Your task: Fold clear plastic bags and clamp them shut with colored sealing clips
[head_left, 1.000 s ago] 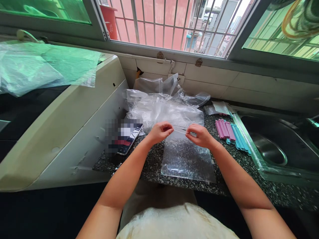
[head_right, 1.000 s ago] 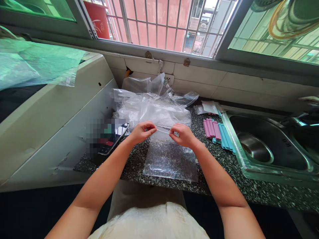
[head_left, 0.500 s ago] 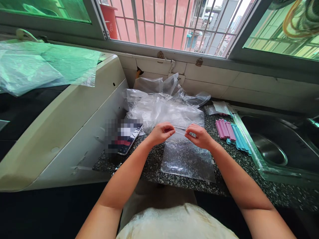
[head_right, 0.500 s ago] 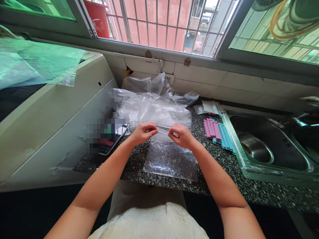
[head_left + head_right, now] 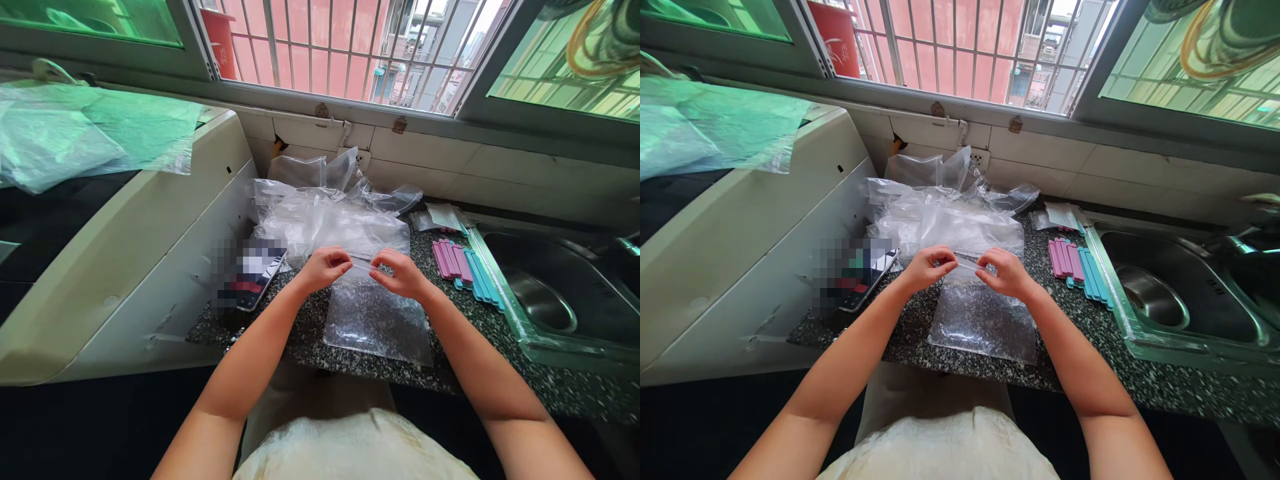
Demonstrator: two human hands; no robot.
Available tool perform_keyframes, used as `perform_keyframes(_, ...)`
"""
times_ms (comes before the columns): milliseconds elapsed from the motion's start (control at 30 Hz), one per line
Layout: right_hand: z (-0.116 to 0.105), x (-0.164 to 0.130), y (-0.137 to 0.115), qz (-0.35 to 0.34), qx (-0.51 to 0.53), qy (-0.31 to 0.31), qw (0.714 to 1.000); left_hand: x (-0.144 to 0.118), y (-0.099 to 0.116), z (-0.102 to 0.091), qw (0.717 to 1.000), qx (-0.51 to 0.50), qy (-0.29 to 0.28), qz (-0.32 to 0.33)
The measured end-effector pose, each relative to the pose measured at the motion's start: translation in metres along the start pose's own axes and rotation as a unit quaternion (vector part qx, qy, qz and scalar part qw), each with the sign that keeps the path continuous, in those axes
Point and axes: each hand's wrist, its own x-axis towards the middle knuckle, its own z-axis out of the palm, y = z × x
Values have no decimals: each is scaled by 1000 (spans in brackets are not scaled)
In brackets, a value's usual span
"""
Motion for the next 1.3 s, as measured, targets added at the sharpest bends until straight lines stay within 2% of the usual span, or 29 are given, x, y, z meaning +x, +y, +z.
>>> perform_keyframes(600, 2, 1, -5, -20, 3, 10, 1000, 0, 0, 6, 999, -37, -7, 2)
perform_keyframes(967, -7, 1, -1, 6, 22, 88, 996, 1, -6, 8, 999, -30, -6, -13)
perform_keyframes(1300, -6, 1, 0, 23, 20, 100, 995, 0, -3, 8, 999, -31, -13, 5)
